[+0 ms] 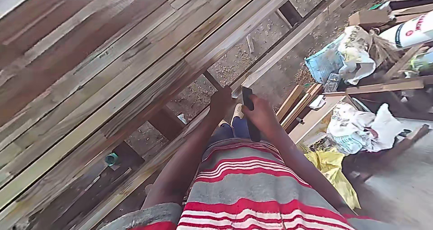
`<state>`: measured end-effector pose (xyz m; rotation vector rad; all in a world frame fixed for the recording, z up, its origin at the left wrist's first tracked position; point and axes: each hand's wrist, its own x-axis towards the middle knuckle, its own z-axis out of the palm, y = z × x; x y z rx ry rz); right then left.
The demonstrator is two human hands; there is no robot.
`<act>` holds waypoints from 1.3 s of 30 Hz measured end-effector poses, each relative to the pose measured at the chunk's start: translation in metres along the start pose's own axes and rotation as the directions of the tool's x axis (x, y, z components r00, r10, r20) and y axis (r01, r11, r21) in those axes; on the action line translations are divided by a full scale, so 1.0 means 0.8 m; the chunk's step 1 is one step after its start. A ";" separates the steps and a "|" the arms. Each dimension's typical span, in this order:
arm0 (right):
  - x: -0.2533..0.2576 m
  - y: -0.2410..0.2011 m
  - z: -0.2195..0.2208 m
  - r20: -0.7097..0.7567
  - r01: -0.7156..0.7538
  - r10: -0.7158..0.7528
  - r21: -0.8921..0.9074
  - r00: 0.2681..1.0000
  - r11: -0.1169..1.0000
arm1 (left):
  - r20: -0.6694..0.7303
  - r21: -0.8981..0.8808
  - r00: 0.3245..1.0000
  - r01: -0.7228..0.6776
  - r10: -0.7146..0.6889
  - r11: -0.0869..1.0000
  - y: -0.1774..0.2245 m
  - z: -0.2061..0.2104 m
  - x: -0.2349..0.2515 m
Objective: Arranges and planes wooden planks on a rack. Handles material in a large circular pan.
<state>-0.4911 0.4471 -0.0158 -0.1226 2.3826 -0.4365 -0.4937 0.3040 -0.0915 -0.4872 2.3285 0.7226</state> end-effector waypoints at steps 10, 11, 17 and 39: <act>0.071 0.058 -0.114 -0.071 0.403 -0.416 -0.147 0.907 0.904 | -0.218 0.084 0.974 -0.035 0.053 0.996 0.006 0.023 -0.008; 0.094 0.057 -0.130 -0.025 0.499 -0.524 -0.270 0.851 0.823 | -0.239 0.079 0.970 -0.033 0.052 0.996 0.007 0.027 -0.009; 0.156 -0.015 -0.156 0.491 0.744 -0.649 -0.643 0.581 0.179 | -0.205 0.068 0.973 0.121 -0.105 0.990 0.026 0.027 -0.009; 0.216 0.051 -0.362 0.519 0.413 -0.174 -0.389 0.837 0.823 | 0.032 -0.016 0.999 0.044 -0.043 0.999 -0.006 -0.014 0.021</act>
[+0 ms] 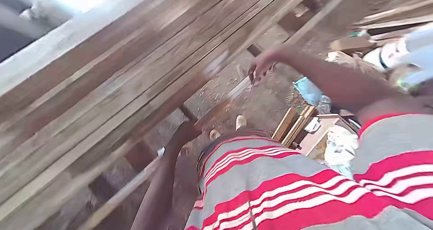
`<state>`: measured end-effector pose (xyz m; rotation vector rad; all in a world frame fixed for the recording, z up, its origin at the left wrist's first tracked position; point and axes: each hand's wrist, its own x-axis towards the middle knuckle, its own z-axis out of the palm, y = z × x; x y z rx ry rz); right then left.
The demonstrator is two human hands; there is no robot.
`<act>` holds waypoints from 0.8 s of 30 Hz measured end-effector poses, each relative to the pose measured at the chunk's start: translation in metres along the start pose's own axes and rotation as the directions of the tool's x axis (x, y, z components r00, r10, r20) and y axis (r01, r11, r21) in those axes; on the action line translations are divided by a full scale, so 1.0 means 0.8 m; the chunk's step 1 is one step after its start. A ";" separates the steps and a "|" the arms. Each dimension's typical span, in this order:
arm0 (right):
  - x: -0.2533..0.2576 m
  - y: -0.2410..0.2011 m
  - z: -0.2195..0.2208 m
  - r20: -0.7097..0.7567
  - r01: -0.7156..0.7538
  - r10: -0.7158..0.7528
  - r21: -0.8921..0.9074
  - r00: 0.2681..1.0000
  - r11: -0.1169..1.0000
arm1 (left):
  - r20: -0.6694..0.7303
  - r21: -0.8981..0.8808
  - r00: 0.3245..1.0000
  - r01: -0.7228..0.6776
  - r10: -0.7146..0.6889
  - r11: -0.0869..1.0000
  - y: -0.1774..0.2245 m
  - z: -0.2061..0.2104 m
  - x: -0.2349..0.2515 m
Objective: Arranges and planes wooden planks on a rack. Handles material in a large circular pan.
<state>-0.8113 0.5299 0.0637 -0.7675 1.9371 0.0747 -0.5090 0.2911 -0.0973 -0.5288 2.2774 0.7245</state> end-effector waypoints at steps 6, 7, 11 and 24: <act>-0.020 0.106 0.181 -0.299 0.259 -0.054 0.709 0.953 0.655 | 0.335 -0.337 0.938 0.026 0.094 0.941 -0.026 -0.021 -0.002; -0.025 0.109 0.209 -0.393 0.326 -0.007 0.753 0.919 0.571 | 0.401 -0.413 0.902 0.024 0.158 0.911 -0.033 -0.020 0.002; -0.027 0.122 0.254 -0.601 0.478 0.254 0.777 0.758 0.411 | 0.281 -0.221 0.958 0.112 -0.047 0.969 0.011 -0.018 -0.022; 0.043 0.249 0.171 -0.664 0.668 0.339 0.734 0.666 0.124 | -0.140 -0.071 0.984 -0.117 0.106 0.991 0.123 -0.030 0.018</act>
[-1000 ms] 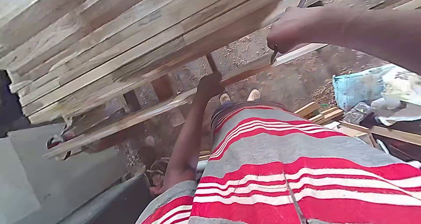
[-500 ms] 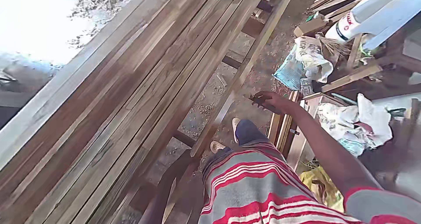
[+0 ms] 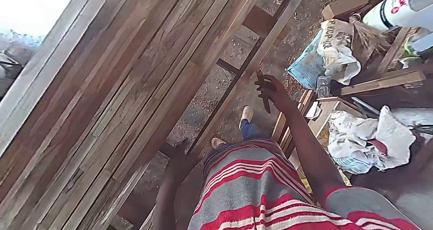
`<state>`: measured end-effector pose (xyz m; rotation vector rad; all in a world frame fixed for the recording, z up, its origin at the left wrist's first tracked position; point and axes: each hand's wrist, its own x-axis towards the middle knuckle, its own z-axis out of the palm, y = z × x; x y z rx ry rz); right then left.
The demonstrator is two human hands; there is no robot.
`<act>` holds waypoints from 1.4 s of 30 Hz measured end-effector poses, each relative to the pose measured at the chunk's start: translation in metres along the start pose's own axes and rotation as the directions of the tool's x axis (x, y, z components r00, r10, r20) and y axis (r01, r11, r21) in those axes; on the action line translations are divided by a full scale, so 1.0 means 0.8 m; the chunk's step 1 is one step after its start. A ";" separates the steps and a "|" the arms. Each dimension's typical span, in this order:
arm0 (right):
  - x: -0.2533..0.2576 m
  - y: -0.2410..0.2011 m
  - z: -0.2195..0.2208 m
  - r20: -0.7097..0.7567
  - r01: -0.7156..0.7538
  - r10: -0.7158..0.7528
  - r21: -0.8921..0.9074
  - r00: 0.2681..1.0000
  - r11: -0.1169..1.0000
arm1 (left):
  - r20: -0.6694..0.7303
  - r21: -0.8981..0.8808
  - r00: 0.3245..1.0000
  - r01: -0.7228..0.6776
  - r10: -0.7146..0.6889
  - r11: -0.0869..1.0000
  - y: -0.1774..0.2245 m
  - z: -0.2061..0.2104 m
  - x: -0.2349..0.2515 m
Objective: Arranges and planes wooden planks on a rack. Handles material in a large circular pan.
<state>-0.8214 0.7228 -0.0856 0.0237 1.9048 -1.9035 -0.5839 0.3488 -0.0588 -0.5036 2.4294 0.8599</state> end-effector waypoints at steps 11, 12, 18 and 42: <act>-0.008 0.016 -0.032 0.100 -0.063 0.048 0.146 0.994 0.987 | 0.009 0.000 1.000 0.006 -0.006 1.000 0.185 0.036 0.158; -0.010 0.017 -0.031 0.041 -0.028 0.027 0.011 0.999 1.000 | 0.083 -0.123 0.997 0.002 0.009 0.992 0.172 0.034 0.162; 0.020 0.002 0.007 -0.114 0.105 -0.192 -0.524 0.975 0.845 | 0.326 -0.332 0.944 0.061 0.054 0.941 0.141 0.022 0.193; -0.030 -0.106 0.159 -0.260 -0.370 0.301 -0.834 0.918 0.409 | 0.105 0.205 0.992 0.049 -0.071 0.978 0.187 0.028 0.139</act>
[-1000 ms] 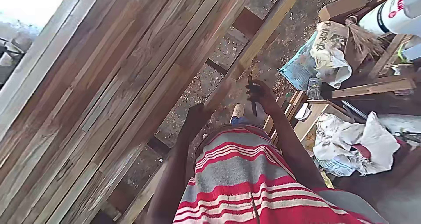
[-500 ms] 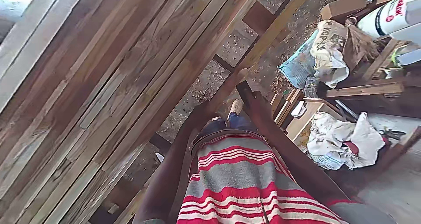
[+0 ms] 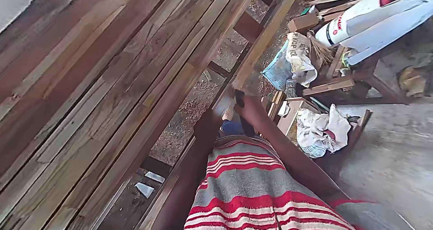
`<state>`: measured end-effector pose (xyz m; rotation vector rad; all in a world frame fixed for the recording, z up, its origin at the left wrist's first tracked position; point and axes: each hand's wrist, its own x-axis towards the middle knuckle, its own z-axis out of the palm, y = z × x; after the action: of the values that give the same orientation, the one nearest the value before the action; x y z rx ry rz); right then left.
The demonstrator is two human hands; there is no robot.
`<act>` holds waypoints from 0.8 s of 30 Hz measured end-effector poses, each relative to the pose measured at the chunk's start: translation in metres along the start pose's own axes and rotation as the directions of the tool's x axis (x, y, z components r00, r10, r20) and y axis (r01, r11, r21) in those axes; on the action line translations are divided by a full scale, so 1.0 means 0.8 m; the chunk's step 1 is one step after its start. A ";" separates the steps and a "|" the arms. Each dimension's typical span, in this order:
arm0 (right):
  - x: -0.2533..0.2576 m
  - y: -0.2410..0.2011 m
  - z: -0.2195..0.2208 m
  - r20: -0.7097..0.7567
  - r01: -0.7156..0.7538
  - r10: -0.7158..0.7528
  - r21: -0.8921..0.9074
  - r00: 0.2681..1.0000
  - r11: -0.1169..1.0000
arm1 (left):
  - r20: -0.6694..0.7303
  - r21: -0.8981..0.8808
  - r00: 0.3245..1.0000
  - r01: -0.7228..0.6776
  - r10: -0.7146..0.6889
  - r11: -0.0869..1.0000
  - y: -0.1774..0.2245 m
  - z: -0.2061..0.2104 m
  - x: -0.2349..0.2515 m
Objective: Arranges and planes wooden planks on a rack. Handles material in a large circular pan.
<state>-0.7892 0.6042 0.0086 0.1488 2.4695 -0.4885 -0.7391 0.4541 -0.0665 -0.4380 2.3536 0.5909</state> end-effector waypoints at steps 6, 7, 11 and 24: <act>0.003 0.018 -0.038 0.197 0.025 -0.033 0.048 0.980 0.999 | -0.059 0.003 0.997 -0.044 0.044 0.999 -0.002 0.005 0.013; 0.014 0.034 -0.047 0.183 0.031 -0.052 0.114 0.982 0.993 | -0.079 0.032 0.995 -0.054 0.056 0.998 0.002 0.007 0.016; 0.072 0.112 -0.084 0.101 0.005 -0.050 0.399 0.994 0.917 | -0.087 0.114 0.995 -0.029 0.039 0.993 0.040 0.005 0.028; 0.233 0.269 -0.215 0.063 0.134 -0.258 0.723 0.964 0.678 | 0.410 -0.326 0.912 0.118 0.028 0.938 0.010 -0.041 0.079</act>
<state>-0.9875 0.8670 -0.0394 0.1429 2.0094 -1.4942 -0.8053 0.4340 -0.0841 -0.4696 1.8361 0.9798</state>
